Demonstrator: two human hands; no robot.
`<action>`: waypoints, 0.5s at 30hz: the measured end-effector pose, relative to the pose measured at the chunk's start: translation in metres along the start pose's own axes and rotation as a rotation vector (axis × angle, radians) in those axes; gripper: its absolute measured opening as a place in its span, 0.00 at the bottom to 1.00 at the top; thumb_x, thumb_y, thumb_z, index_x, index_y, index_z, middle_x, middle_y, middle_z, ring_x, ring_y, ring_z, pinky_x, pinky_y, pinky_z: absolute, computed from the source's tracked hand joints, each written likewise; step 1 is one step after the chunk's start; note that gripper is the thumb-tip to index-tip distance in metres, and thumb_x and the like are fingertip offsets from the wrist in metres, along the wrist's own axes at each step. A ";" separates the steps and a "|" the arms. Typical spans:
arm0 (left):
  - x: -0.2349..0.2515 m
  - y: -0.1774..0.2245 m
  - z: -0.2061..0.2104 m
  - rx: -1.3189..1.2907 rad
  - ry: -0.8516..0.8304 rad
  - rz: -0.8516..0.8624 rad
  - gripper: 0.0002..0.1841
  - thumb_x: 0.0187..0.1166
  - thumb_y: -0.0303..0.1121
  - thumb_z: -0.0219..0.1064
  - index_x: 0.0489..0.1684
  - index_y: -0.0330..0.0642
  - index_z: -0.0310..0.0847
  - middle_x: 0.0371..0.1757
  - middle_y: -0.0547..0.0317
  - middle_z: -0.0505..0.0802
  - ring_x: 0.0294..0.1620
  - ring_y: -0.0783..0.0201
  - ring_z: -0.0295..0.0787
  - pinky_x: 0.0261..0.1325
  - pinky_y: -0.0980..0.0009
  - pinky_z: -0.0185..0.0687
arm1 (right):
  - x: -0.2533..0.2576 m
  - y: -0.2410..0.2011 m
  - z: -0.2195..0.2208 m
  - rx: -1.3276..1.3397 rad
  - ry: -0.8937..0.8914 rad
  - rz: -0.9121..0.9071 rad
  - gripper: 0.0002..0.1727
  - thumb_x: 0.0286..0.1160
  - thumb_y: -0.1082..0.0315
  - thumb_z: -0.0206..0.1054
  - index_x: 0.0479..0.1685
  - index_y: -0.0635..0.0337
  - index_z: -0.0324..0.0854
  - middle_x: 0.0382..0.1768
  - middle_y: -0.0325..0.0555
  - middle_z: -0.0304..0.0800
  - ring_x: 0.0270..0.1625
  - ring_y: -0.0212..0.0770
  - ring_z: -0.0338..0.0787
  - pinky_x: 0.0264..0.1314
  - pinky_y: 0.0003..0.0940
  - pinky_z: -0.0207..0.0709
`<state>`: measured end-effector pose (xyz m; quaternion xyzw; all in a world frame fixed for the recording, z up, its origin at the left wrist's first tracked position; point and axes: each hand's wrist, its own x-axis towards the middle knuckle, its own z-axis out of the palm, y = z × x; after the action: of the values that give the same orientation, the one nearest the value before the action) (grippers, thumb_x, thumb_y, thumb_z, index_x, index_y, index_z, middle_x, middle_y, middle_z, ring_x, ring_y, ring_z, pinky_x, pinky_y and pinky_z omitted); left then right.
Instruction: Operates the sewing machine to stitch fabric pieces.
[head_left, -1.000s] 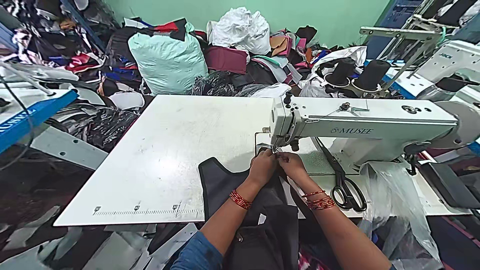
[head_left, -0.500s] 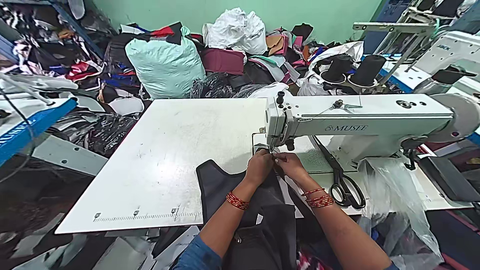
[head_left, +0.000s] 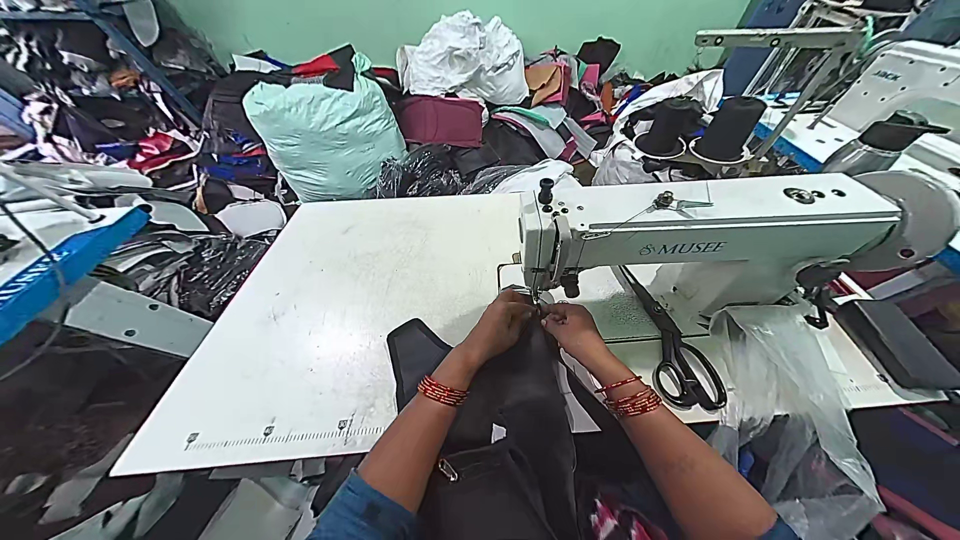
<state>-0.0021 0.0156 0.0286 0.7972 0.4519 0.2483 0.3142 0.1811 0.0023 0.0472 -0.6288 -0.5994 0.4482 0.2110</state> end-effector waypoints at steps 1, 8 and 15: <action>-0.004 0.000 0.003 0.007 0.036 0.022 0.16 0.85 0.22 0.55 0.58 0.27 0.89 0.60 0.32 0.88 0.60 0.47 0.88 0.68 0.57 0.82 | 0.000 0.000 0.000 -0.005 -0.005 -0.003 0.20 0.83 0.71 0.63 0.71 0.66 0.81 0.55 0.55 0.90 0.50 0.42 0.87 0.54 0.37 0.79; -0.020 0.034 0.054 0.177 0.258 -0.147 0.19 0.77 0.22 0.56 0.61 0.31 0.89 0.68 0.37 0.88 0.74 0.40 0.79 0.80 0.44 0.66 | -0.002 0.002 -0.006 -0.003 -0.037 -0.007 0.21 0.84 0.72 0.59 0.74 0.63 0.80 0.55 0.54 0.89 0.45 0.40 0.85 0.48 0.36 0.78; -0.017 0.037 0.051 0.290 0.165 -0.194 0.23 0.78 0.25 0.54 0.70 0.35 0.85 0.76 0.40 0.83 0.83 0.38 0.70 0.85 0.41 0.57 | 0.001 0.007 -0.008 -0.002 -0.069 -0.042 0.22 0.84 0.71 0.59 0.75 0.64 0.79 0.58 0.56 0.88 0.50 0.43 0.87 0.52 0.38 0.80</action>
<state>0.0454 -0.0278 0.0190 0.7637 0.5819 0.2135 0.1803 0.1915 0.0040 0.0458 -0.6004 -0.6200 0.4643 0.1989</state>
